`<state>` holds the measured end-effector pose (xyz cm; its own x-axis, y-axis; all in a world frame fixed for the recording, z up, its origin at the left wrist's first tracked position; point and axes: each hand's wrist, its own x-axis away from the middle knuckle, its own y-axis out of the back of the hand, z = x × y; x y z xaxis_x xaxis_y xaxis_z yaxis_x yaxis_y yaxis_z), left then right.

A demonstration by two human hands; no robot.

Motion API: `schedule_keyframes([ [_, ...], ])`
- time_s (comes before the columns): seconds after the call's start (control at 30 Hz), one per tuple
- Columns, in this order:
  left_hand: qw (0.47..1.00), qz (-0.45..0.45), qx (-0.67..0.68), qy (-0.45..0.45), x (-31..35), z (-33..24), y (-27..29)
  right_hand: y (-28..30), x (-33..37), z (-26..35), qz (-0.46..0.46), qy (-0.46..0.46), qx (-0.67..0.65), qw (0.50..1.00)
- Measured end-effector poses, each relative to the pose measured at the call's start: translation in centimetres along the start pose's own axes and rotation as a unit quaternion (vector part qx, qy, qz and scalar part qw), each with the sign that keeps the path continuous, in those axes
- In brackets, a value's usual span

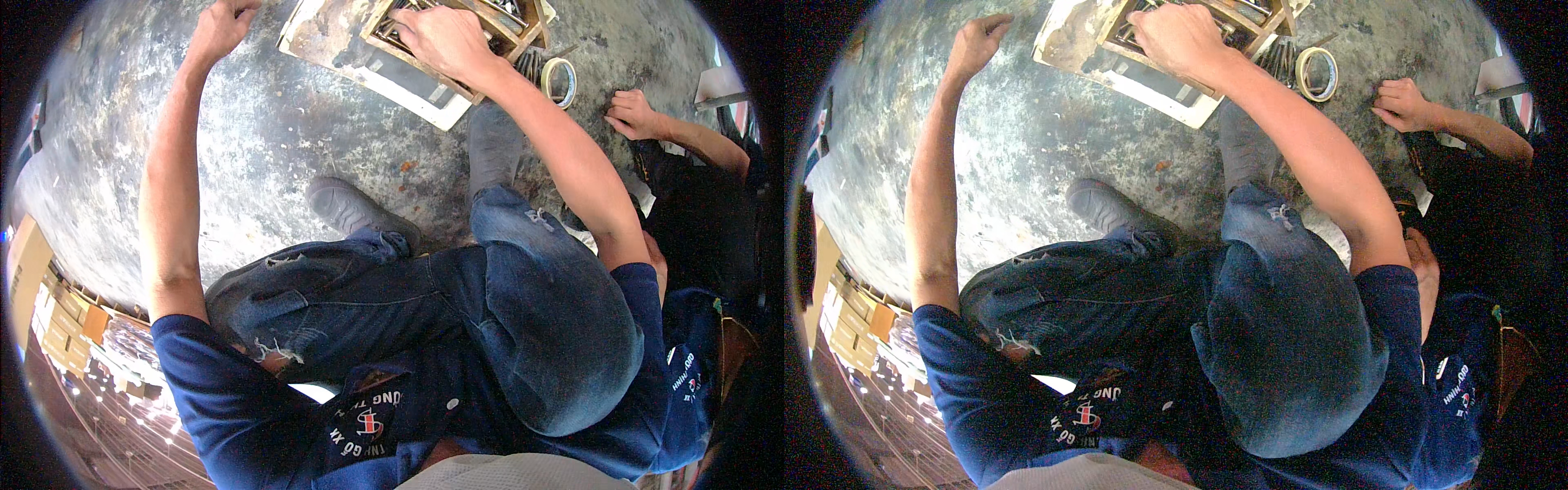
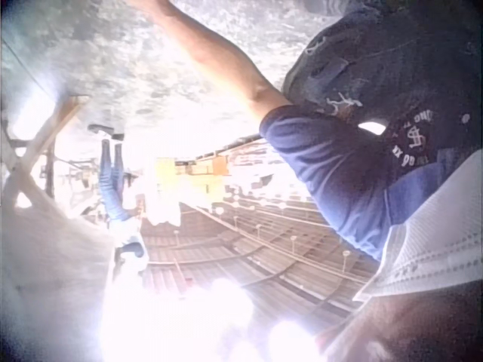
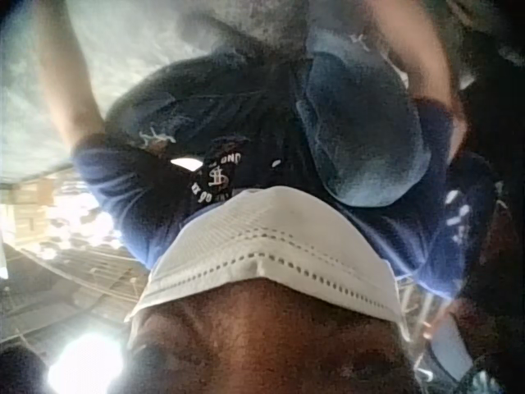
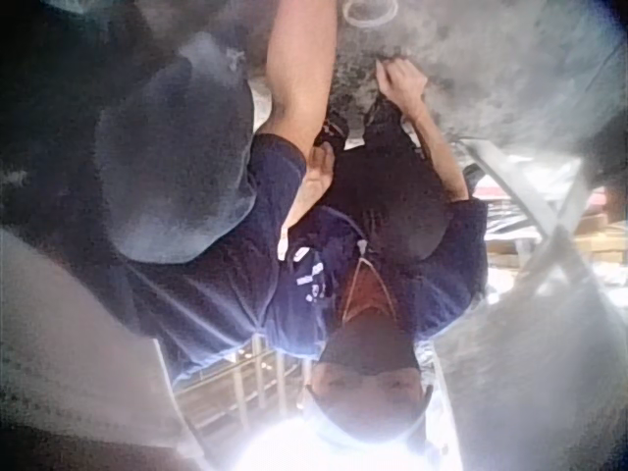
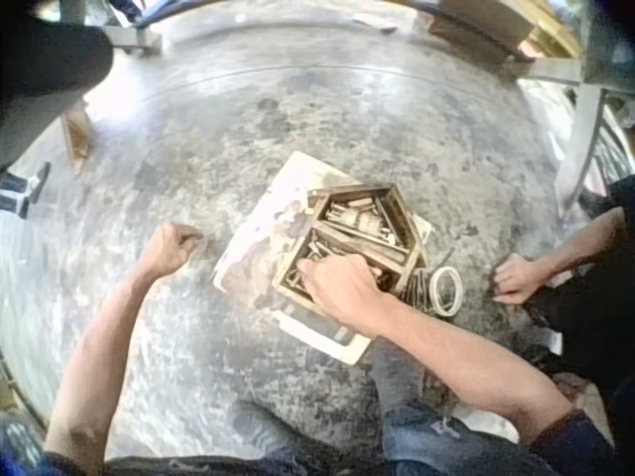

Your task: The person moves a wooden door panel and then sits on the floor to sort small metal hardware pieces from a wooden box. They pick up, inspect, and place screws and fasteners into different compartments of the box.

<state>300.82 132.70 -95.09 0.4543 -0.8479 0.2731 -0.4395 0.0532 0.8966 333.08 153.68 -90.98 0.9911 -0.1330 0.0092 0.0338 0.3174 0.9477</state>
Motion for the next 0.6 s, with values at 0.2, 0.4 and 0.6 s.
schedule_keyframes([
  [0.2, 1.0, 0.006, -0.009, 0.003, 1.4, -1.8, 1.9, 0.4, -1.2, -0.9, 0.073, 0.031, 0.016, 0.997],
  [0.4, 1.0, 0.003, 0.01, -0.009, 4.1, -5.9, 6.3, 1.6, -1.2, -1.7, 0.173, -0.005, 0.04, 0.984],
  [0.6, 0.998, -0.003, 0.061, 0.022, 7.8, -9.1, 7.0, 3.3, 0.9, -2.1, 0.184, 0.027, 0.044, 0.982],
])
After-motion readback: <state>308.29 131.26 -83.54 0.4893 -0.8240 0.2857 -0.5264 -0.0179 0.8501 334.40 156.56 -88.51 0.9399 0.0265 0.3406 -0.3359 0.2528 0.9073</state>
